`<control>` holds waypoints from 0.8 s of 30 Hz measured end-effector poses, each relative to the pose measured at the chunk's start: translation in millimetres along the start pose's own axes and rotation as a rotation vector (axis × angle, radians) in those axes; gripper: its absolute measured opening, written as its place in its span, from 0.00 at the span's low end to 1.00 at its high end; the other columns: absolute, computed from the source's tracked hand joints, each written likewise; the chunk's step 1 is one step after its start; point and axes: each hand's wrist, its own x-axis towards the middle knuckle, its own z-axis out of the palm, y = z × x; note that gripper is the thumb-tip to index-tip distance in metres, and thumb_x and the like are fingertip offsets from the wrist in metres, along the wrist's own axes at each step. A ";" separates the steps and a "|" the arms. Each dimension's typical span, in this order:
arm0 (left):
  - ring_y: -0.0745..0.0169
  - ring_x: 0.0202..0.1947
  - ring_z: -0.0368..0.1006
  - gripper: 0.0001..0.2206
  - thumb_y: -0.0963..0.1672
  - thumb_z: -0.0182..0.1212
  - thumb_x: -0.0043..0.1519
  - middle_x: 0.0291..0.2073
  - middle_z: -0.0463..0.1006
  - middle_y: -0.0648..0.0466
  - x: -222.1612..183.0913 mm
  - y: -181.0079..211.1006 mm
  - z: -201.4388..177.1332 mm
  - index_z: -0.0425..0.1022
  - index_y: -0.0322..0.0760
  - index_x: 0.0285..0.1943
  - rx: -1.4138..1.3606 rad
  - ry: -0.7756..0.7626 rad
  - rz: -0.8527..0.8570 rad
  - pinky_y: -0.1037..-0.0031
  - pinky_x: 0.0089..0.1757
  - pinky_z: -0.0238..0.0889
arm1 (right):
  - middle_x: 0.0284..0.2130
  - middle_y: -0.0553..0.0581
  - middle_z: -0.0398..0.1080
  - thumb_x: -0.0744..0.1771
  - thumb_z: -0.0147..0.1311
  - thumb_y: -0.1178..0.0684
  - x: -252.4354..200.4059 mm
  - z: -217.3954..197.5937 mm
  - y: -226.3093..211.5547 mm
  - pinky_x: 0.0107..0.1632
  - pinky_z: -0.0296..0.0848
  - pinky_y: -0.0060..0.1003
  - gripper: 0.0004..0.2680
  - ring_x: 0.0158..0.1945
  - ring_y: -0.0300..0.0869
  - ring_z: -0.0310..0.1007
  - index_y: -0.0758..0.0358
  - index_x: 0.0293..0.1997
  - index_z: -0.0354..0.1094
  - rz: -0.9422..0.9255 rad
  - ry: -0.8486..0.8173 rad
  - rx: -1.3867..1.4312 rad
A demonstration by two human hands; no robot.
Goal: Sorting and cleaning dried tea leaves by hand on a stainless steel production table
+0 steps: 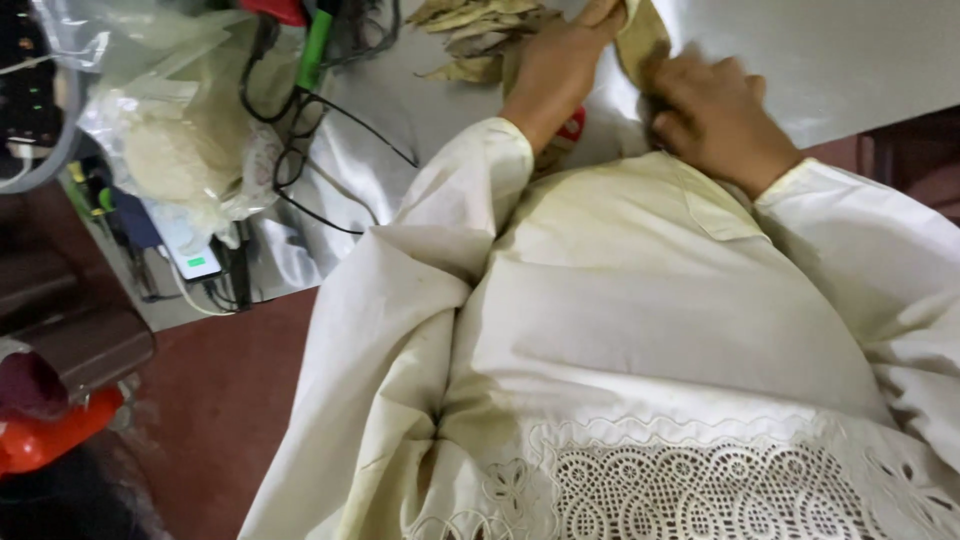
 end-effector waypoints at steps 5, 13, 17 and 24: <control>0.47 0.51 0.83 0.23 0.38 0.57 0.60 0.67 0.71 0.62 -1.9 -5.8 8.4 0.75 0.51 0.65 -0.185 0.016 -0.027 0.61 0.46 0.70 | 0.48 0.75 0.66 0.68 0.64 0.52 19.7 25.1 33.7 0.56 0.55 0.57 0.17 0.53 0.67 0.61 0.69 0.63 0.72 -0.045 0.512 -0.061; 0.42 0.30 0.78 0.24 0.38 0.58 0.58 0.68 0.67 0.68 -4.4 -2.8 4.3 0.75 0.53 0.64 -0.118 0.028 -0.054 0.56 0.36 0.68 | 0.40 0.58 0.66 0.67 0.63 0.61 49.6 24.5 9.6 0.47 0.60 0.47 0.11 0.42 0.52 0.64 0.62 0.49 0.61 -0.030 0.516 0.370; 0.39 0.33 0.79 0.20 0.40 0.58 0.59 0.67 0.69 0.64 -4.5 4.9 -6.5 0.75 0.49 0.62 -0.160 0.051 -0.045 0.56 0.38 0.68 | 0.38 0.53 0.65 0.67 0.57 0.69 58.0 31.2 3.2 0.42 0.65 0.31 0.14 0.38 0.37 0.64 0.57 0.50 0.56 0.055 0.519 0.793; 0.43 0.29 0.76 0.19 0.39 0.58 0.60 0.63 0.73 0.60 -2.5 3.0 2.2 0.76 0.48 0.61 -0.104 0.076 -0.012 0.56 0.34 0.66 | 0.30 0.58 0.64 0.69 0.51 0.70 47.3 32.2 1.6 0.30 0.72 0.34 0.14 0.24 0.43 0.66 0.55 0.50 0.50 0.147 0.483 1.265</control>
